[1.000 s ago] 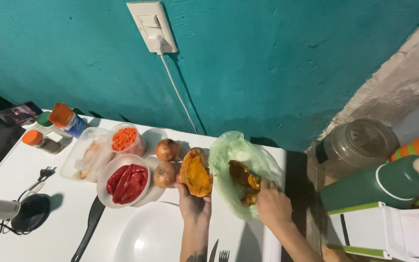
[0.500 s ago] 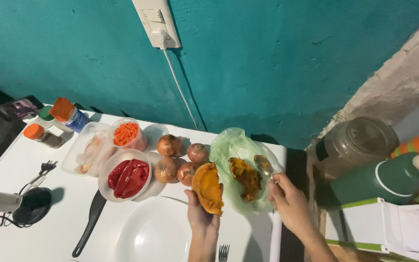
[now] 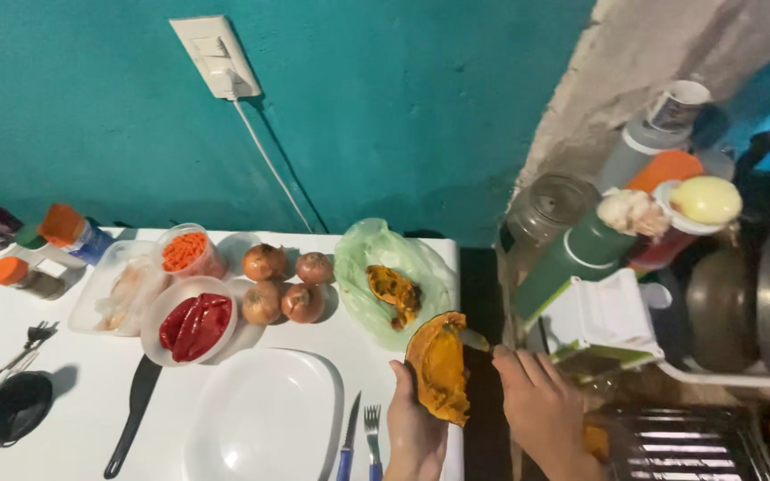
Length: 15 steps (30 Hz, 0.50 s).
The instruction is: Scooping the flesh out of roasted pumpkin slices into a plastic container using a spoon.
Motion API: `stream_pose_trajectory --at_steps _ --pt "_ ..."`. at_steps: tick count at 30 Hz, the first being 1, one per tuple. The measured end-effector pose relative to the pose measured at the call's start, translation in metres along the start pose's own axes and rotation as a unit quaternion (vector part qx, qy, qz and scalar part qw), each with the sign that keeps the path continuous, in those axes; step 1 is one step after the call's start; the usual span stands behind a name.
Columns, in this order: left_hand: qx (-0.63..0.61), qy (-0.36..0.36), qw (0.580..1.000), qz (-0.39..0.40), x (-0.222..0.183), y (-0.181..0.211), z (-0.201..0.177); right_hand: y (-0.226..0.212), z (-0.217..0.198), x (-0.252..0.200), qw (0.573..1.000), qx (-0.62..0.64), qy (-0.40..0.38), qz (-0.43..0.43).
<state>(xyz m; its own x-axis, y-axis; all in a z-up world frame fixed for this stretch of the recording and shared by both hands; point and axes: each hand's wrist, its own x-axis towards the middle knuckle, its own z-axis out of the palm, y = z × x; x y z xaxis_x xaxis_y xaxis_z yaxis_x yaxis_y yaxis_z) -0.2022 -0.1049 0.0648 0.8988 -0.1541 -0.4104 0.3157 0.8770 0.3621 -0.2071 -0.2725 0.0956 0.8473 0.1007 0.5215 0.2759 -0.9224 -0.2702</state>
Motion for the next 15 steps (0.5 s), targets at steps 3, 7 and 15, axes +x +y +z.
stream_pose_trajectory --at_steps 3,7,15 --pt "0.012 -0.002 1.000 -0.027 -0.030 -0.014 0.026 0.002 -0.030 -0.018 0.997 0.011 -0.030 0.067" --pt "0.046 -0.014 0.999 0.002 -0.050 -0.038 0.028 0.006 -0.051 -0.045 0.994 0.049 -0.023 0.097" --pt "0.051 -0.024 0.998 0.017 -0.082 -0.092 0.031 0.038 -0.089 -0.092 0.962 0.218 -0.116 0.114"
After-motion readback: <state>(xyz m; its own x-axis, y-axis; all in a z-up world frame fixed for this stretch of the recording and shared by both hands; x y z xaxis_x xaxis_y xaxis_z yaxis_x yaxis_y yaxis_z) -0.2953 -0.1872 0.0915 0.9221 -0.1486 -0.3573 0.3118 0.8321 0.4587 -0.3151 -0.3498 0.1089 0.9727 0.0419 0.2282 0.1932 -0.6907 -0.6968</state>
